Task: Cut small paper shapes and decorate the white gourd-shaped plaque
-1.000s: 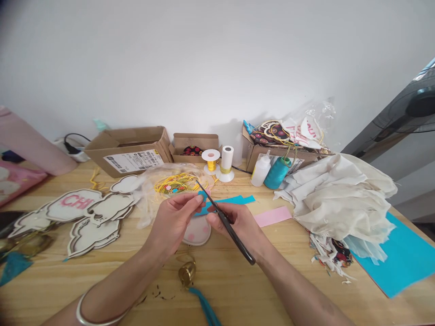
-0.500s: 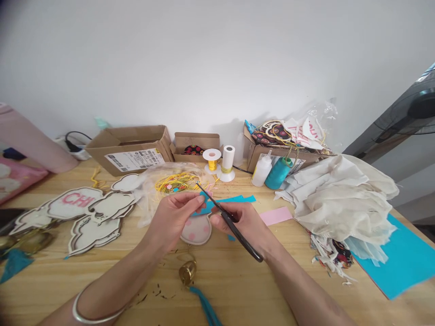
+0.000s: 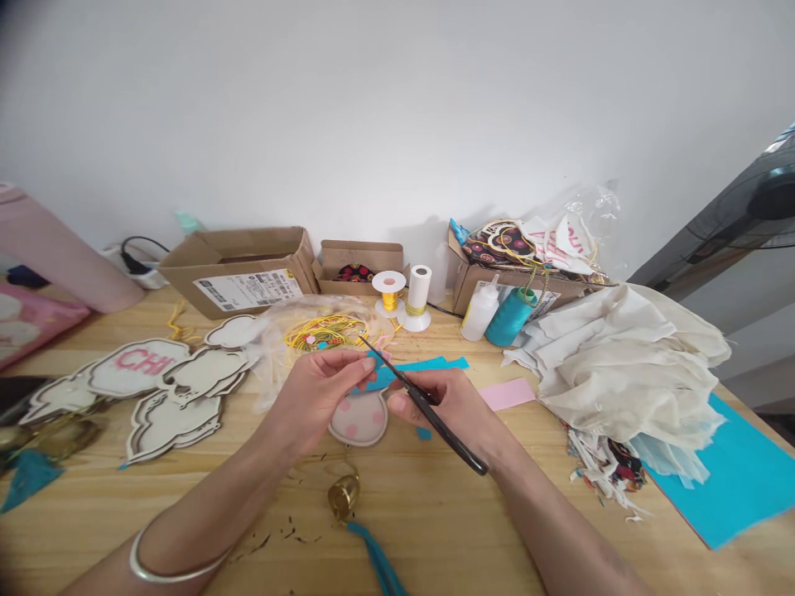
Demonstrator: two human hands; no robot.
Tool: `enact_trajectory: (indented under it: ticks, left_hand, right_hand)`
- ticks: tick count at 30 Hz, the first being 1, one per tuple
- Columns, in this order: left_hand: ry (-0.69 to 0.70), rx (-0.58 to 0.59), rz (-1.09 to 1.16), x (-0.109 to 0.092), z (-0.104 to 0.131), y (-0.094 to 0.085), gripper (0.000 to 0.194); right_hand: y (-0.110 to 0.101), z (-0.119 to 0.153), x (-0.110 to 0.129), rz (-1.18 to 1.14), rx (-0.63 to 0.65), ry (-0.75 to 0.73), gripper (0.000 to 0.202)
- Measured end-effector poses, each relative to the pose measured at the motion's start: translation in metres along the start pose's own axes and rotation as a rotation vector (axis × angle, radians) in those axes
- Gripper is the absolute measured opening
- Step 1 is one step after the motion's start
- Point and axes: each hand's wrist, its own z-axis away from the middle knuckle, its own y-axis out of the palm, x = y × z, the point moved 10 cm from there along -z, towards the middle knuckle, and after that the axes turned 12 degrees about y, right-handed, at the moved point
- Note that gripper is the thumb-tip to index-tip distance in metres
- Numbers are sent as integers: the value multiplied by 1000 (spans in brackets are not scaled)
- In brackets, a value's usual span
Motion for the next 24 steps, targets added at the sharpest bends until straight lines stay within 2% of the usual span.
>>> enact_trajectory:
  ticks: [10,14,17,24]
  left_hand:
    - [-16,20,21,6,0,0,11]
    - [-23,34,158,9,1,6,9]
    - [-38,-5,263,10,3,9,8]
    - [-63,-188,322,10,10,9,11]
  right_hand:
    - [4,0,4,-45,34,8,44]
    - [6,-3,1,-133,14,5,49]
    - [6,-5,0,-209,-23,-19,51]
    - [9,-2,3,-293,-133,-86,46]
